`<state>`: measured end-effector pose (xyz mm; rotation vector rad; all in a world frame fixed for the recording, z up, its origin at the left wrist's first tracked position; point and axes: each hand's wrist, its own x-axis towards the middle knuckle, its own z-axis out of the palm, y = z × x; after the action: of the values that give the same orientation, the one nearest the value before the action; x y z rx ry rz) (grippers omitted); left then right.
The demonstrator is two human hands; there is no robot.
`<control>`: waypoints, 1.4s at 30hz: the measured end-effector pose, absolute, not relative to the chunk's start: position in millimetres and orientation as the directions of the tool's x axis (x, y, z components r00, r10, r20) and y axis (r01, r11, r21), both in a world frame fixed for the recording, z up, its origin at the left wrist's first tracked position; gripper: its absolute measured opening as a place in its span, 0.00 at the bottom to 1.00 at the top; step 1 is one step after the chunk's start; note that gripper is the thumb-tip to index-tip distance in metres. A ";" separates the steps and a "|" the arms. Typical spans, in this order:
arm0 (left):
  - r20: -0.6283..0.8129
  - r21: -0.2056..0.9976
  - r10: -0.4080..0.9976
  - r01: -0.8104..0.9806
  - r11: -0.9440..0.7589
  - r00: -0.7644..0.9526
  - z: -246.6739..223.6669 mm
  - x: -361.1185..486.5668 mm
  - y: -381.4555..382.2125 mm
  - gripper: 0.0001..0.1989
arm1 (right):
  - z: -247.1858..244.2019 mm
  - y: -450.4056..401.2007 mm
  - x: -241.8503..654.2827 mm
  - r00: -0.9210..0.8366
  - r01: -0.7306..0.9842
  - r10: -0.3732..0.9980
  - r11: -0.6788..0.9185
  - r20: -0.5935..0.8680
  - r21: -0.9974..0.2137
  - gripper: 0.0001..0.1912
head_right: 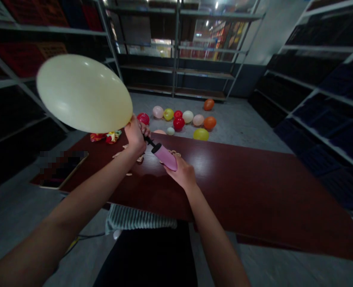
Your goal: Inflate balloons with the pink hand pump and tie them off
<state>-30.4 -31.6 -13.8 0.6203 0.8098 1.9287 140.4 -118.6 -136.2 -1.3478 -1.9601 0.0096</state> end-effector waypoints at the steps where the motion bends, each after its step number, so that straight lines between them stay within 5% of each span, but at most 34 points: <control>1: 0.086 0.741 0.883 -0.563 -0.366 -0.462 -13.3 -39.0 -32.4 0.28 | -136.7 -118.9 139.9 -0.195 0.806 0.798 0.462 0.570 -0.371 0.27; 9: -0.025 0.712 0.819 -0.586 -0.388 -0.573 7.1 -115.0 -39.5 0.24 | -141.8 -117.8 136.1 -0.289 0.835 0.744 0.504 0.602 -0.221 0.23; 21: 0.256 0.710 0.836 -0.492 -0.503 -0.485 60.5 -61.4 -32.8 0.25 | -145.3 -119.4 144.1 -0.125 0.777 0.763 0.473 0.635 -0.415 0.24; 33: 0.136 0.823 0.958 -0.510 -0.252 -0.254 -5.7 43.8 -18.0 0.27 | -137.7 -114.5 148.7 0.105 0.775 0.891 0.205 0.441 -0.598 0.23; 42: 0.048 0.769 0.920 -0.572 -0.283 -0.390 -14.8 -4.6 -20.8 0.26 | -136.2 -116.1 143.3 -0.054 0.790 0.862 0.346 0.504 -0.507 0.26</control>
<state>-4.6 -20.8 -14.8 0.6148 0.8321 1.8453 143.3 -116.1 -136.2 -1.4521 -1.8452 0.1196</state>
